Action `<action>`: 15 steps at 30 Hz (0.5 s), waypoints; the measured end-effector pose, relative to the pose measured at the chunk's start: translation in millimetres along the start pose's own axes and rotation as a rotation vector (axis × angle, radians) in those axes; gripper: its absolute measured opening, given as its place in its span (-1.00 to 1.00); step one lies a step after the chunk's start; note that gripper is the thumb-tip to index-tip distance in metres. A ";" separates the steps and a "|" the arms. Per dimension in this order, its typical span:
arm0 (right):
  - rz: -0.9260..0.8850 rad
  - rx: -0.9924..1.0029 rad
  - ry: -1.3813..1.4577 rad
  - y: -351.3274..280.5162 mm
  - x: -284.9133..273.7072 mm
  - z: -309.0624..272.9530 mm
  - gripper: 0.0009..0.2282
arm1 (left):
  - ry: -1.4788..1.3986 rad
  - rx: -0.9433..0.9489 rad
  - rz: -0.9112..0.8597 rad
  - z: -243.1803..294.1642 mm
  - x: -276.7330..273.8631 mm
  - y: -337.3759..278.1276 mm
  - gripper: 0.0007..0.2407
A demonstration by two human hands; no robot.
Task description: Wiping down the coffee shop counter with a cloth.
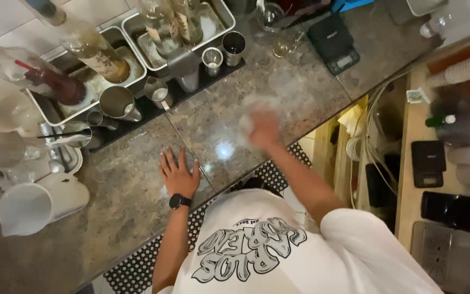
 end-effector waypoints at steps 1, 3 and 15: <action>0.000 -0.005 -0.004 -7.5 -42.9 -40.4 -0.40 | -0.004 -0.004 0.002 -1.0 -0.8 0.6 -0.47; -0.192 -0.163 0.242 -28.7 -122.3 -135.3 -0.36 | -0.013 -0.004 -0.004 -0.6 0.0 -0.6 -0.47; -0.229 0.336 0.132 -4.1 -61.8 203.4 -0.28 | 0.030 -0.056 -0.055 -0.8 5.4 -3.4 -0.44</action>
Point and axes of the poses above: each hand's wrist, its own y-axis towards the middle knuckle, its own x-axis out of the palm, z = x × y, the point moved 9 cm from there along y, towards the middle knuckle
